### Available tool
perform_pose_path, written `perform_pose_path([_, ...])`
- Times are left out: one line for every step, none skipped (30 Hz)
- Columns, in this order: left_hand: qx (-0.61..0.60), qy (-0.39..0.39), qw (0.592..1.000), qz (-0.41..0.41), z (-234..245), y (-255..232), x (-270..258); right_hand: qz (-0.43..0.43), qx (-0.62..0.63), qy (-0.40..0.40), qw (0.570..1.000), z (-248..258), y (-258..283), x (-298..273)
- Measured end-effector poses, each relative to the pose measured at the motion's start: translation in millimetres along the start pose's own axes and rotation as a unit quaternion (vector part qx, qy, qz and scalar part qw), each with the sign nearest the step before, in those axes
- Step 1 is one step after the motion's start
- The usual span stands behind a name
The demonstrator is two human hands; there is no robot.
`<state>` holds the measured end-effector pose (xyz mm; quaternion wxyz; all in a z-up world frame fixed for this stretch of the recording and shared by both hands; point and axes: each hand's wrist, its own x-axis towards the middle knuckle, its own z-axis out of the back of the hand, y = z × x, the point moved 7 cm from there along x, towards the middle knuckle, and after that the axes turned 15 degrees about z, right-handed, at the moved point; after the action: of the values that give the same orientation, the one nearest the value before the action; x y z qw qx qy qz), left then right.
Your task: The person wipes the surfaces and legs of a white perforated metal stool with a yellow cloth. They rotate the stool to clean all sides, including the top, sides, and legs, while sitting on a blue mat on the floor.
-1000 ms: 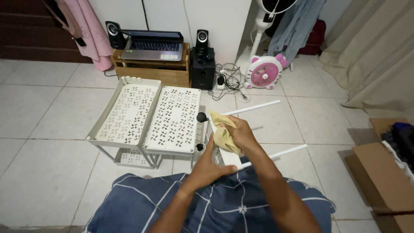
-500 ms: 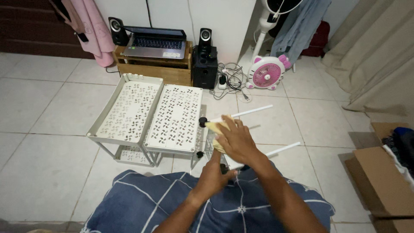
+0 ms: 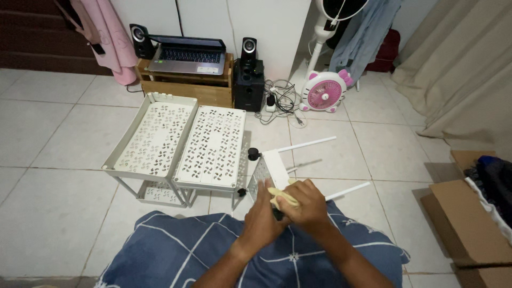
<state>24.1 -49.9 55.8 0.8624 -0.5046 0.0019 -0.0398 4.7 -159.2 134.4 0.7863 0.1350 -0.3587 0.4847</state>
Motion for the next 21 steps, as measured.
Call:
perform_pose_path([0.021, -0.001, 0.999, -0.027, 3, -6, -1, 0.017, 0.003, -0.022, 1.0, 2, 1, -1])
perform_pose_path([0.042, -0.001, 0.998, -0.055, 7, -13, -3, 0.033, 0.004, -0.044, 0.998, 4, 1, -2])
perform_pose_path([0.049, 0.035, 0.997, -0.054, 7, -14, -1, -0.056, 0.057, -0.055, 0.995, 0, -11, -7])
perform_pose_path([0.055, 0.069, 0.995, -0.053, 8, -14, 3, -0.143, 0.11, -0.065, 0.981, -6, -23, -12])
perform_pose_path([0.062, 0.104, 0.991, -0.051, 8, -11, 3, -0.228, 0.162, -0.075, 0.957, -12, -33, -20])
perform_pose_path([0.036, 0.062, 0.993, -0.096, 20, -15, 5, -0.239, 0.161, -0.071, 0.955, -15, -34, -22])
perform_pose_path([0.011, 0.019, 0.99, -0.141, 32, -16, 9, -0.249, 0.161, -0.067, 0.953, -18, -37, -22])
perform_pose_path([-0.014, -0.024, 0.983, -0.184, 42, -17, 10, -0.261, 0.161, -0.062, 0.95, -21, -38, -23])
perform_pose_path([0.023, -0.072, 0.982, -0.17, 45, -12, 19, -0.25, 0.185, -0.059, 0.949, -24, -37, -21])
perform_pose_path([0.062, -0.119, 0.978, -0.157, 49, -6, 31, -0.239, 0.21, -0.056, 0.946, -27, -37, -19])
perform_pose_path([0.099, -0.166, 0.971, -0.143, 53, 0, 41, -0.229, 0.235, -0.053, 0.943, -31, -35, -17])
perform_pose_path([0.072, -0.184, 0.971, -0.136, 56, 5, 51, -0.23, 0.233, -0.042, 0.944, -33, -35, -16])
perform_pose_path([0.045, -0.202, 0.97, -0.129, 60, 10, 62, -0.232, 0.232, -0.031, 0.944, -35, -35, -15])
perform_pose_path([0.018, -0.222, 0.967, -0.123, 64, 14, 70, -0.231, 0.229, -0.02, 0.945, -36, -37, -11])
perform_pose_path([-0.001, -0.197, 0.975, -0.106, 63, 20, 77, -0.259, 0.228, -0.003, 0.939, -40, -42, -10])
perform_pose_path([-0.02, -0.172, 0.981, -0.088, 62, 25, 83, -0.288, 0.226, 0.015, 0.93, -44, -47, -10])
perform_pose_path([-0.039, -0.145, 0.986, -0.071, 61, 29, 88, -0.317, 0.225, 0.033, 0.921, -49, -51, -9])
perform_pose_path([-0.035, -0.147, 0.984, -0.096, 62, 27, 87, -0.299, 0.203, 0.025, 0.932, -48, -52, -4])
perform_pose_path([-0.031, -0.148, 0.981, -0.12, 63, 23, 85, -0.281, 0.181, 0.017, 0.942, -48, -55, 2])
perform_pose_path([-0.027, -0.148, 0.978, -0.143, 63, 21, 82, -0.264, 0.16, 0.01, 0.951, -49, -57, 7])
perform_pose_path([-0.028, -0.138, 0.979, -0.147, 63, 19, 80, -0.27, 0.148, 0.01, 0.951, -53, -61, 11])
